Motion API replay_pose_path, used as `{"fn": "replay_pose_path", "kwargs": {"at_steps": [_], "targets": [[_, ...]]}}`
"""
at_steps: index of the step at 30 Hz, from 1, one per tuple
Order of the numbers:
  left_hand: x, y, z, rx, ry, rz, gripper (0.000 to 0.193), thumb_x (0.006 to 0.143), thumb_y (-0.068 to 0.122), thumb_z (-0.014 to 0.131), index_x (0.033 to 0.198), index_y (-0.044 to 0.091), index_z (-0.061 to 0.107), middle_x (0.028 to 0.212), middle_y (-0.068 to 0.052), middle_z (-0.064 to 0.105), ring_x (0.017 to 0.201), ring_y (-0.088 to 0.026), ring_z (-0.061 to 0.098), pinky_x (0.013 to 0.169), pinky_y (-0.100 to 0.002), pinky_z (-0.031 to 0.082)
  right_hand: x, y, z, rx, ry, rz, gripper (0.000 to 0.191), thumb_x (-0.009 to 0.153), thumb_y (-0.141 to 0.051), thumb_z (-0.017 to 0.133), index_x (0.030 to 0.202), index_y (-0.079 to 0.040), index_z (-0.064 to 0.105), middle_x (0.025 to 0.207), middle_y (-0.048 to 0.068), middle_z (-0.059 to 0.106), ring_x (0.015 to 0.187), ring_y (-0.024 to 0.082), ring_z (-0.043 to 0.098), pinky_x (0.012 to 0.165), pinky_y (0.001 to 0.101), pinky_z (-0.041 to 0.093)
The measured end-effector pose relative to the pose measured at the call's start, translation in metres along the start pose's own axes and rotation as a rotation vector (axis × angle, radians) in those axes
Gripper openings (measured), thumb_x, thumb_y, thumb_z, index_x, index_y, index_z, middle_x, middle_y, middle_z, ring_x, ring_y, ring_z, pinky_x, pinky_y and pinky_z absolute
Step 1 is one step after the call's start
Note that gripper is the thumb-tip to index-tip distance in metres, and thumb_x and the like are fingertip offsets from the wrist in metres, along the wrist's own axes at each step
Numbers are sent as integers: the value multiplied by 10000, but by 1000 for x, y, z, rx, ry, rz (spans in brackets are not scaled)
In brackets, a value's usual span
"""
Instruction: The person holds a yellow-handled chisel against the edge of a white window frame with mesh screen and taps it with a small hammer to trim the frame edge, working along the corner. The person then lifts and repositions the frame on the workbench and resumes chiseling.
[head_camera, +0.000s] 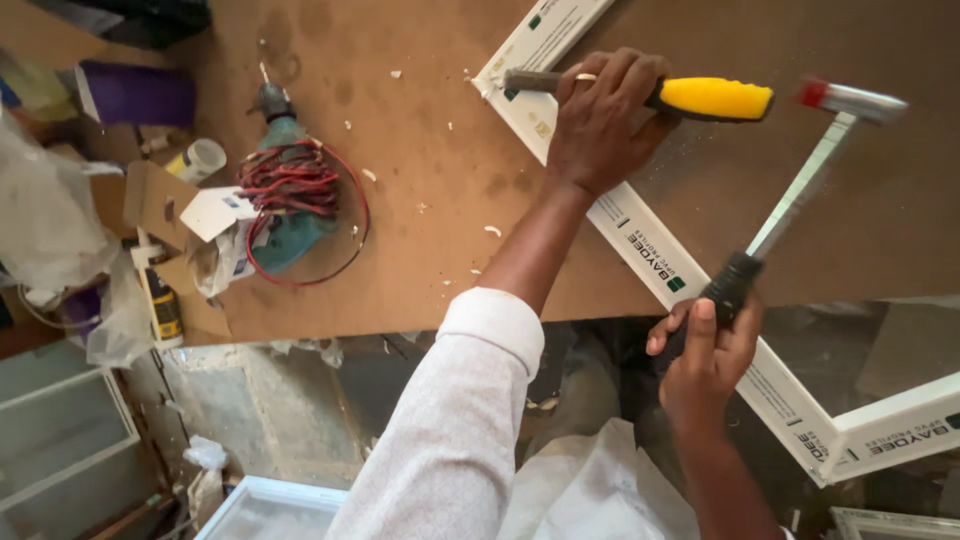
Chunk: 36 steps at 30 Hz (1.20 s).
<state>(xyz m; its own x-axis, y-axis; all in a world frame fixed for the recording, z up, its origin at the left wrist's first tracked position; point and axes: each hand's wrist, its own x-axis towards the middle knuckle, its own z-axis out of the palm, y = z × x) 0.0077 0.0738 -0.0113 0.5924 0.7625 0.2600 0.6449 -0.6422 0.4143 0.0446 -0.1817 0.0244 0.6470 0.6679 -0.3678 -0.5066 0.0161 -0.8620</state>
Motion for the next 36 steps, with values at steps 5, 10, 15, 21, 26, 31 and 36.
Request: {"fn": "replay_pose_path", "kwargs": {"at_steps": [5,10,15,21,26,31,36], "targets": [[-1,2,1,26,31,-26,460,827,393,776,1211,231,581,1219,31,626,1237,-217,574,1097,-413,360,-2,0,0,-30,-49,71,481,1141,-170,506,1565,-48,314,890,76,515,667,150,516,590,289,488],[0,-2,1,11,3,-36,427,852,407,783,1200,251,588,1204,63,641,1245,-196,583,1101,-395,362,-6,5,0,-24,-14,85,395,1149,-169,491,1486,-40,328,870,84,513,635,158,524,569,293,495],[-1,-3,2,-23,54,38,499,828,421,787,1234,218,581,1239,28,620,1245,-215,568,1095,-409,350,-9,7,2,4,63,-60,395,1166,-185,521,1482,-44,331,863,88,511,699,143,507,578,292,503],[-3,-1,1,-44,17,20,497,826,424,794,1231,219,594,1225,44,622,1243,-202,573,1113,-415,362,-10,5,1,13,109,-69,453,1169,-208,518,1542,-48,317,892,75,509,729,145,519,625,312,528],[-2,0,0,-57,25,10,502,803,415,814,1214,223,597,1209,42,622,1227,-205,568,1095,-418,365,-10,5,2,-107,11,-32,520,1129,-195,512,1579,-75,281,867,76,509,704,139,511,595,295,506],[0,1,-2,-87,48,-8,509,750,382,838,1178,230,608,1179,51,631,1203,-201,584,1088,-415,367,-16,7,5,32,86,-138,449,1166,-182,497,1549,-69,291,946,79,528,741,141,532,651,303,536],[1,0,-5,-94,42,-7,486,727,336,844,1141,236,611,1143,69,637,1177,-198,595,1061,-397,373,-18,11,2,36,11,-38,464,1138,-161,509,1541,-84,291,919,75,516,758,129,522,618,294,525]]}}
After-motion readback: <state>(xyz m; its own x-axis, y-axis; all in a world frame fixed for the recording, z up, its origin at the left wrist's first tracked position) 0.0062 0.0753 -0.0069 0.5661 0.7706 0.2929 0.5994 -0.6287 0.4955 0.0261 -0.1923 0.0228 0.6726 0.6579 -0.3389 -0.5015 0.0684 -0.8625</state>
